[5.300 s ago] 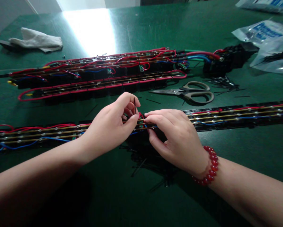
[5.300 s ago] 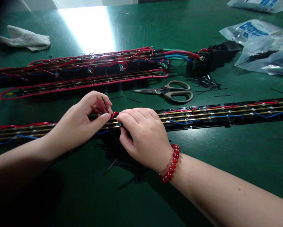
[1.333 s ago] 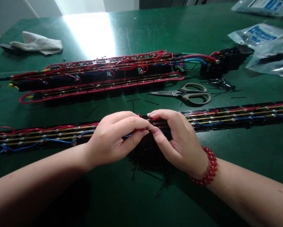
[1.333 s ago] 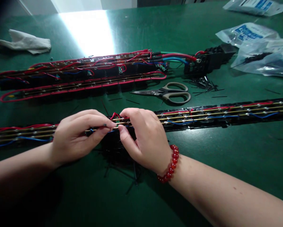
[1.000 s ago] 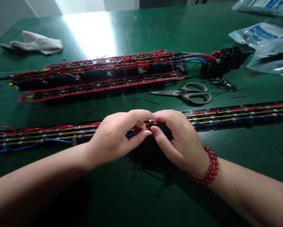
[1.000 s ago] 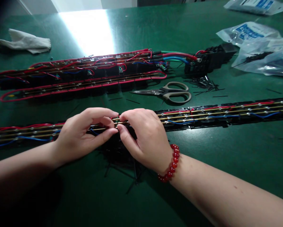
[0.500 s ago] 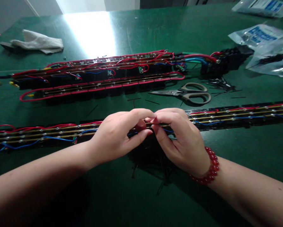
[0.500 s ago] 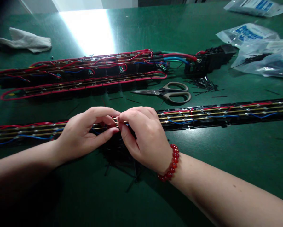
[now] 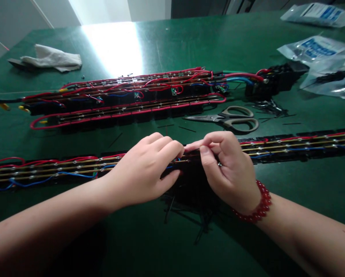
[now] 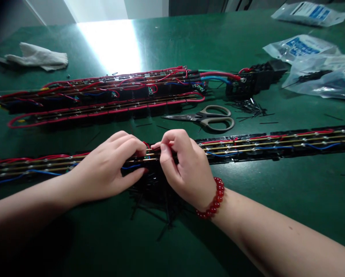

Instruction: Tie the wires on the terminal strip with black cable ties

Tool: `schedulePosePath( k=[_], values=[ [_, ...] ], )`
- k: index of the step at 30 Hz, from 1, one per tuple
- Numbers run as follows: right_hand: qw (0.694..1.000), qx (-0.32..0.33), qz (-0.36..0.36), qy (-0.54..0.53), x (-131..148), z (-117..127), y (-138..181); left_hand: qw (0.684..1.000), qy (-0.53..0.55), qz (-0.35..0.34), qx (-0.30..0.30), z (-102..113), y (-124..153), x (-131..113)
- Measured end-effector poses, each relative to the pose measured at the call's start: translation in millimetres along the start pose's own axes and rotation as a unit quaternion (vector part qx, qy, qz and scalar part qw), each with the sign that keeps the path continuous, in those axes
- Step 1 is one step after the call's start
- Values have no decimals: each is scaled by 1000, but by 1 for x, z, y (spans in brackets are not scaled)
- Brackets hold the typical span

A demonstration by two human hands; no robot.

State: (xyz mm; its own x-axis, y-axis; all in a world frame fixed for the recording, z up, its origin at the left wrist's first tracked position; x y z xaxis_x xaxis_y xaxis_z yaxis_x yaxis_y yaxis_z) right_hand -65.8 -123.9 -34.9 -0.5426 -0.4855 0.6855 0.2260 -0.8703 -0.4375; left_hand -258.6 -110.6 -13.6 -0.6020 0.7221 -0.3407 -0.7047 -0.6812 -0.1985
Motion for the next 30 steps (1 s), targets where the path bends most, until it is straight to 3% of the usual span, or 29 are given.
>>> schedulePosePath(
  k=[5,15,23,30],
  values=[
    [1000,-6,-8,-11,0,0,0,999,29,-17,-16,-5,-1,5],
    [1000,-27,7,11,-1,2,-1,998,-35,-48,-25,-10,1,5],
    [996,-31,-28,-76,-7,-3,5,997,-58,-48,-28,-12,2,6],
    [998,-24,-17,-47,-5,-3,4,996,-68,-47,-29,-13,3,6]
  ],
)
Point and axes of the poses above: each hand's wrist, its own y-axis away from the middle knuckle, its own z-axis out of the back of the hand, x = y × z, the point moved 1 cm from there along -y, towards the middle knuckle, and after that the axes turned 2 degrees about x, right-handed, at the moved point
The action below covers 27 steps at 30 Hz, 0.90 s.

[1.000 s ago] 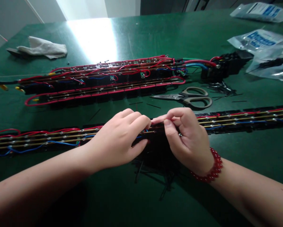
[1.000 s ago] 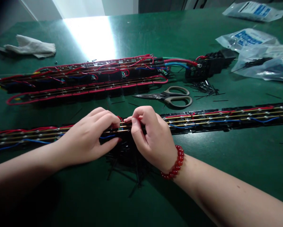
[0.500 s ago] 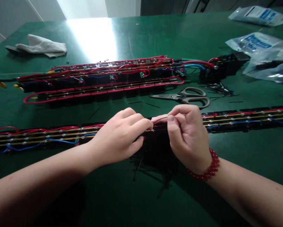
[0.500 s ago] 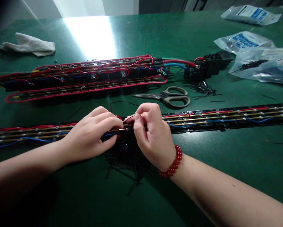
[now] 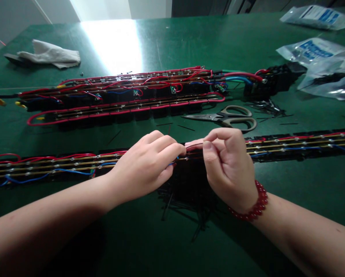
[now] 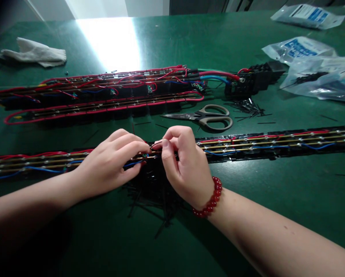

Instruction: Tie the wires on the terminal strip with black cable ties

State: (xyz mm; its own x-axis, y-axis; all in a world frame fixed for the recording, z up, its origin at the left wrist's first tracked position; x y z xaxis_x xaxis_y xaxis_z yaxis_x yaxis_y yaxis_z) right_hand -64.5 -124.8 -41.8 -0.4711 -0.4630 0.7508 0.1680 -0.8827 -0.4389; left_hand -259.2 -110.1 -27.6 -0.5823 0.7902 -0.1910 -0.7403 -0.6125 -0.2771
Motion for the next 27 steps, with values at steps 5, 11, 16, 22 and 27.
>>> schedulePosePath(
  k=[5,11,16,22,27],
  values=[
    [992,11,61,114,1,0,-2,1000,-4,-4,-9,1,-1,0],
    [981,21,118,152,-3,-1,-6,1000,-1,-1,-7,1,-1,-1],
    [974,29,133,179,-5,-3,-7,1000,11,-16,7,2,0,-1],
    [967,51,138,206,-4,-3,-7,999,5,-14,31,3,-1,1],
    [969,54,130,202,-6,-2,-6,999,-15,-25,43,2,0,-1]
  ],
)
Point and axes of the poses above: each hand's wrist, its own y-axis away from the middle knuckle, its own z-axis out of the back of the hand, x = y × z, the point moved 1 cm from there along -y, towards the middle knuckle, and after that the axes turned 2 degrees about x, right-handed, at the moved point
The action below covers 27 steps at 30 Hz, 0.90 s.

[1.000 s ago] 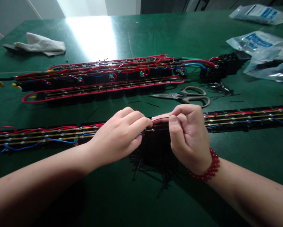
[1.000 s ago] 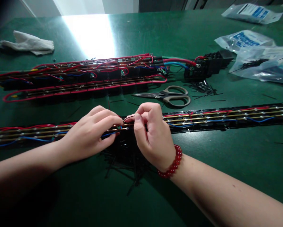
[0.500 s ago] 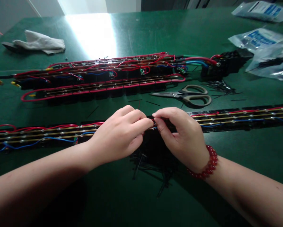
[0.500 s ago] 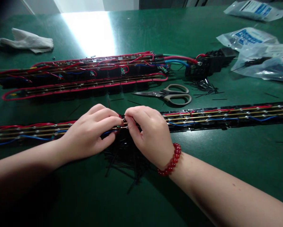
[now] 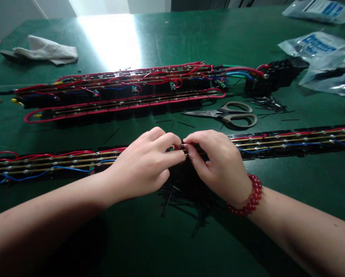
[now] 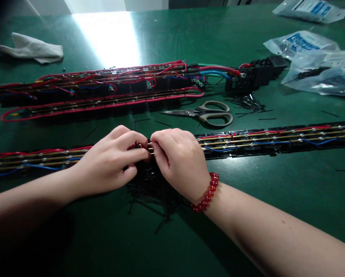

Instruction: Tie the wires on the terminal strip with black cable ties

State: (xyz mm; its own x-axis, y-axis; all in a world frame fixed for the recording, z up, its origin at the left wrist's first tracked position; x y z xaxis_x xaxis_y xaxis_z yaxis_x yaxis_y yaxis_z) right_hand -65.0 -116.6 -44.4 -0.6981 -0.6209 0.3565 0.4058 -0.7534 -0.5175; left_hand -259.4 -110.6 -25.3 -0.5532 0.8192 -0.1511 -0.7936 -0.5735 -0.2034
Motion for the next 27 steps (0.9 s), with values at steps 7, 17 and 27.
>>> schedulePosePath(
  k=[7,17,27],
  values=[
    [1000,7,-2,-11,0,0,-1,1000,2,-8,-7,0,0,1],
    [998,9,12,-63,1,1,-1,996,85,17,-30,2,-1,3],
    [992,-7,-8,-124,5,6,0,989,128,59,-36,3,-3,3]
  ],
)
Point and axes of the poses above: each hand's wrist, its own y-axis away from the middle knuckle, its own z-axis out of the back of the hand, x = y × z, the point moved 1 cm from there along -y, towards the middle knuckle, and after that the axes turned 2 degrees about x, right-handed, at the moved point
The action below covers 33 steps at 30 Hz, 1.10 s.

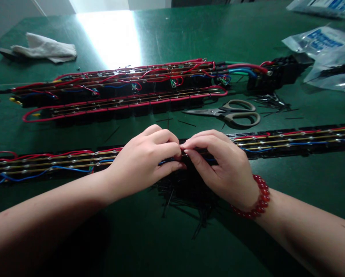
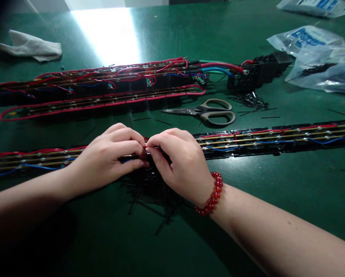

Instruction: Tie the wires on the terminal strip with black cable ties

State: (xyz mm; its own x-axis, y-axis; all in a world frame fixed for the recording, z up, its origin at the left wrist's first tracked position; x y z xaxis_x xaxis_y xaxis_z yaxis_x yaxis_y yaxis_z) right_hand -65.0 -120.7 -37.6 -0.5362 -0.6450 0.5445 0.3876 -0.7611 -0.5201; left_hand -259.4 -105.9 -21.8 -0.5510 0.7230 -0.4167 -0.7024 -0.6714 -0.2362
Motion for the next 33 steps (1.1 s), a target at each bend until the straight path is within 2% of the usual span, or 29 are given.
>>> schedulePosePath(
  k=[6,14,21,33],
  values=[
    [1000,-2,-26,-2,-1,0,1,1000,19,9,-16,0,0,0],
    [1000,3,-1,5,0,-1,-1,999,8,39,-2,0,0,0],
    [1000,6,-11,5,0,-1,0,999,17,49,-5,0,0,0],
    [999,7,-29,-21,0,-1,3,999,32,42,-13,2,-2,-2]
  ],
)
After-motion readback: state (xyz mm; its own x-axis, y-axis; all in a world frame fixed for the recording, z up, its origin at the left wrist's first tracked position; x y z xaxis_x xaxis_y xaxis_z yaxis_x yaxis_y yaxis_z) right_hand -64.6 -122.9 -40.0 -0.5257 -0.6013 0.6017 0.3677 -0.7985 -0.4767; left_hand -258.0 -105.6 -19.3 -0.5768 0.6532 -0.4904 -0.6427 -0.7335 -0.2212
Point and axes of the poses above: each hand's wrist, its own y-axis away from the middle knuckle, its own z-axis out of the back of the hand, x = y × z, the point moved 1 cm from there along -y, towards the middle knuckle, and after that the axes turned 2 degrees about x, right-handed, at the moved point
